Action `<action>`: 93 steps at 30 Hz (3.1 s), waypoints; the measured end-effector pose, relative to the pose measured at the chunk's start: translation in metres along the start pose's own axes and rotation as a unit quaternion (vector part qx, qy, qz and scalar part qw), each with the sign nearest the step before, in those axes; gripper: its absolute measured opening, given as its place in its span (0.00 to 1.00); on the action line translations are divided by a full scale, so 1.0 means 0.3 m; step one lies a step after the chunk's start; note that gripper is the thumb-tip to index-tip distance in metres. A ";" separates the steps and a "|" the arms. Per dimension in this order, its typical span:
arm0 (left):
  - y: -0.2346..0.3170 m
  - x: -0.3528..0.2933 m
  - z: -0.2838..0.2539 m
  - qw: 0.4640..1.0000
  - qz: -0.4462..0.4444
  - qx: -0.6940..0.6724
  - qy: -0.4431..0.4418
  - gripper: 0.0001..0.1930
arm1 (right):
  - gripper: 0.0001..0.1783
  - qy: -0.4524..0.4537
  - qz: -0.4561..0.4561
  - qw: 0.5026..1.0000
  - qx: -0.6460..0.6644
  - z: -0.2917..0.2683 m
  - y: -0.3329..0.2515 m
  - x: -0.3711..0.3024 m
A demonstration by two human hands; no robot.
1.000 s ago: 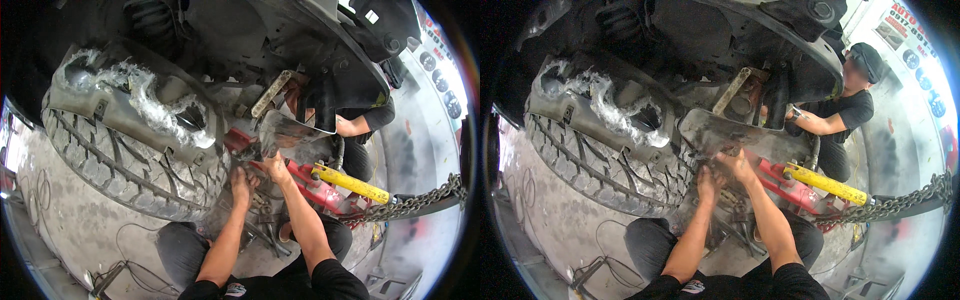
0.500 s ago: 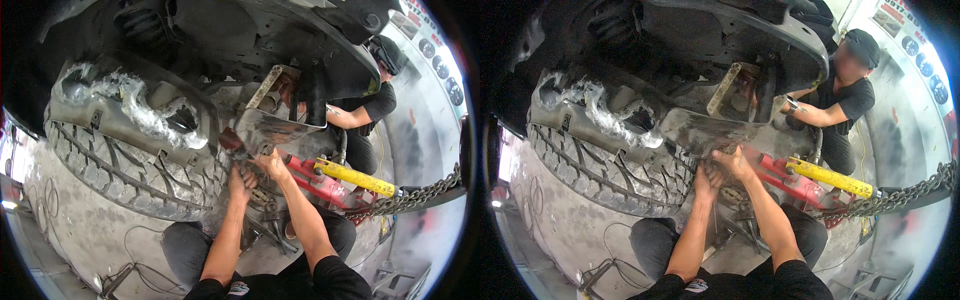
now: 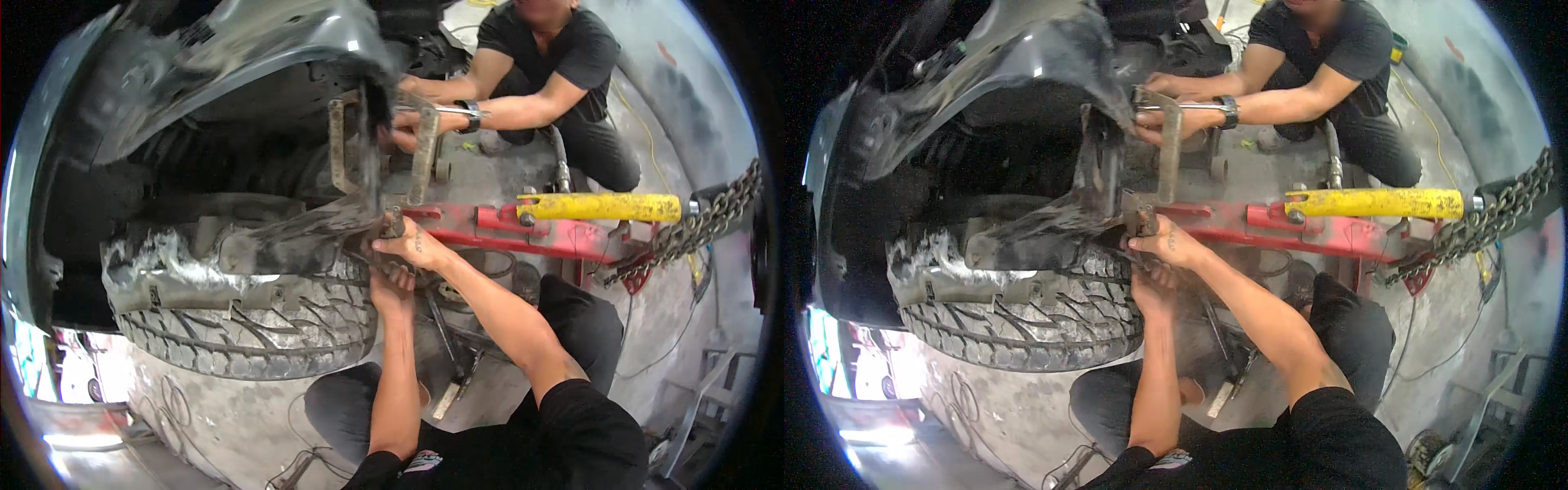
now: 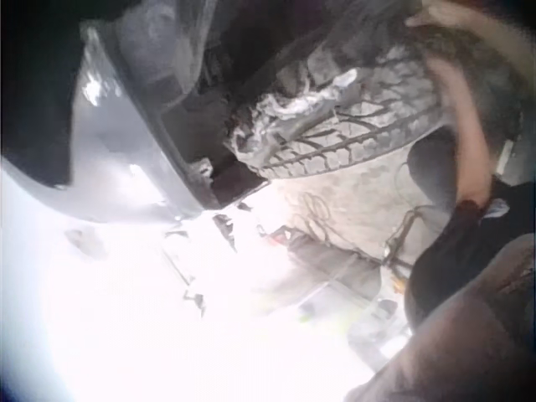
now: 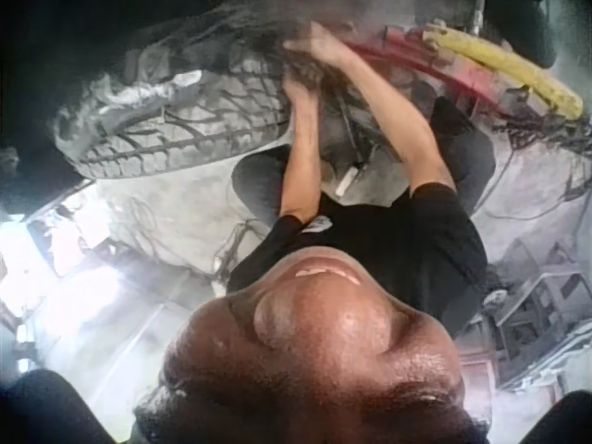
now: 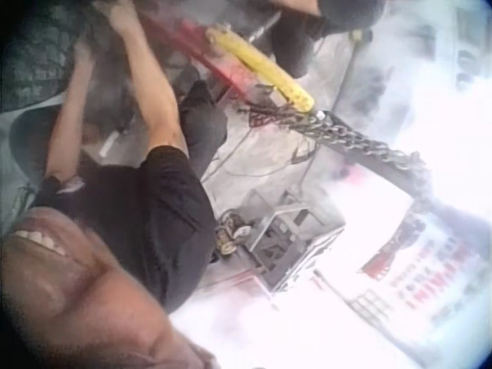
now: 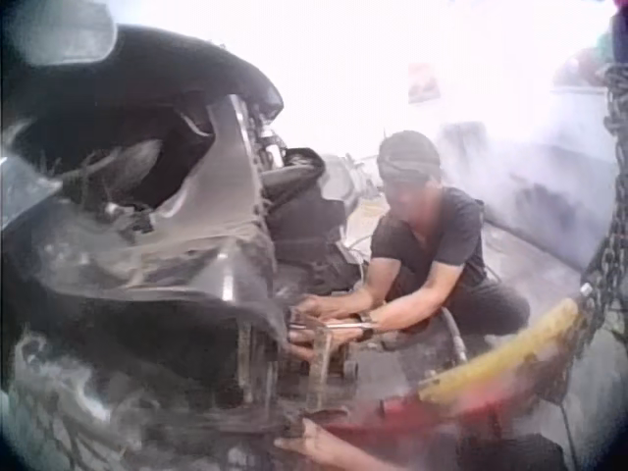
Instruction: The person works on a vehicle chassis with a tool, removes a metal component by hand, and unscrews a fastener from the frame.
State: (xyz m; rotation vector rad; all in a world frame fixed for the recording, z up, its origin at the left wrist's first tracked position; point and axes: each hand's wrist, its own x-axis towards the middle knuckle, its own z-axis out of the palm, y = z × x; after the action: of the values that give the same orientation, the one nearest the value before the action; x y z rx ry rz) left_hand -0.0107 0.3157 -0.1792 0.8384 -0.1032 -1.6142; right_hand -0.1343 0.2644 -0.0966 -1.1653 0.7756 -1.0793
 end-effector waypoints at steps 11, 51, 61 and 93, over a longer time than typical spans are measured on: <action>0.020 -0.005 -0.002 0.998 -0.041 -0.005 -0.050 0.20 | 0.22 0.012 -0.025 0.999 0.024 0.010 -0.033 -0.017; 0.139 -0.146 0.094 0.776 0.201 0.589 -0.105 0.51 | 0.13 0.073 -0.034 0.996 0.045 0.068 0.000 0.014; 0.136 -0.149 0.107 0.739 0.216 0.635 -0.068 0.44 | 0.08 0.106 -0.046 0.993 0.011 0.089 0.022 0.027; 0.110 -0.135 0.058 0.829 0.177 0.524 -0.083 0.25 | 0.19 0.209 -0.017 0.977 0.032 0.119 0.061 0.048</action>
State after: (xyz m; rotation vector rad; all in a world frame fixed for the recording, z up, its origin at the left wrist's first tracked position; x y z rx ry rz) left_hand 0.0061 0.3372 -0.1312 1.3838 -1.2917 -1.1896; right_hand -0.0925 0.2630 -0.1046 -0.9074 1.0388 -1.3908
